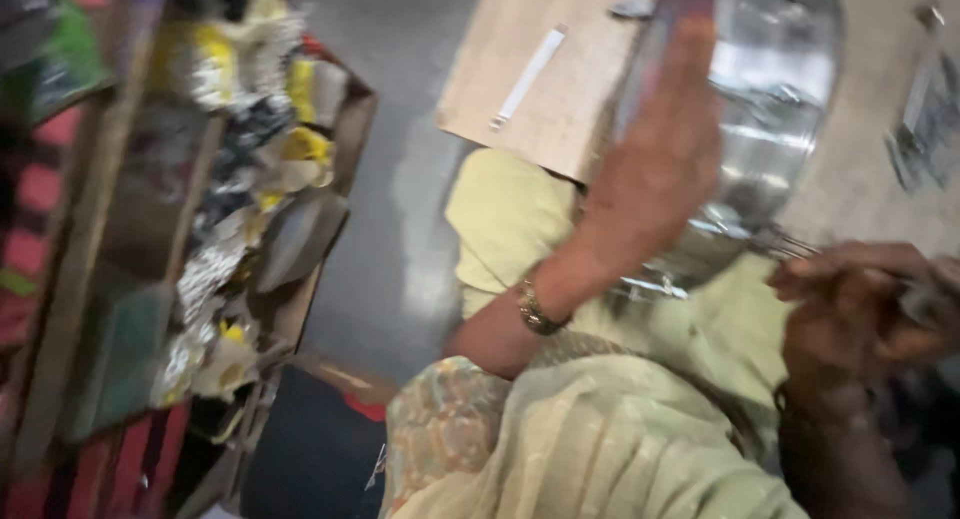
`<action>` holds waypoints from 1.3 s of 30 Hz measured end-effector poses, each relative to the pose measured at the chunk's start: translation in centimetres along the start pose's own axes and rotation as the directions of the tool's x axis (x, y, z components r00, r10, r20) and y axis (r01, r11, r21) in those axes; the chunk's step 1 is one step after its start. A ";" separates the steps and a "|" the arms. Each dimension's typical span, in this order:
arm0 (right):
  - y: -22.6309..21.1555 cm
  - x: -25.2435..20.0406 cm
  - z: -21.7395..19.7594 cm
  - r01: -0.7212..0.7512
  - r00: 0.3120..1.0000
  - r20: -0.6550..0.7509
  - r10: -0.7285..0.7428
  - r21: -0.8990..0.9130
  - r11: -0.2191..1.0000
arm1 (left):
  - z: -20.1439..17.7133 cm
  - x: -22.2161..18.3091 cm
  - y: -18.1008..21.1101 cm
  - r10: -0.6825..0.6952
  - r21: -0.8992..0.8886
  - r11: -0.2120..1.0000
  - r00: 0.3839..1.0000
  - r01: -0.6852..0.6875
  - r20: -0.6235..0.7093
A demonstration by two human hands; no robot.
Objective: The person assembles a drum by placing its hardware and shell onto a workbench, then tightens the metal rim using a wrench and a screwdriver.
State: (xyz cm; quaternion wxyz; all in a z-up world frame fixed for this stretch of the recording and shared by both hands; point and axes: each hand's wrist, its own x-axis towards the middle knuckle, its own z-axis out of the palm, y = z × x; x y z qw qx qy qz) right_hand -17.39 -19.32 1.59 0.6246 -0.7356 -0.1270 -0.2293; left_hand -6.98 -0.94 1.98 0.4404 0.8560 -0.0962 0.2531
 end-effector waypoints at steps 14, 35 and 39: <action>0.1 -1.4 0.6 0.153 0.974 0.209 -0.092 -0.297 0.943 | 0.2 0.1 0.3 -0.069 -0.010 0.998 0.995 0.070 0.070; 6.3 -1.8 -3.1 -0.045 0.981 0.156 0.112 -0.378 0.925 | 3.5 0.2 -0.1 0.015 0.006 1.000 0.989 -0.014 -0.144; 8.0 -2.9 -3.7 0.069 0.968 0.247 0.042 -0.421 0.905 | 3.6 0.4 0.1 -0.010 -0.019 1.000 0.990 0.007 -0.142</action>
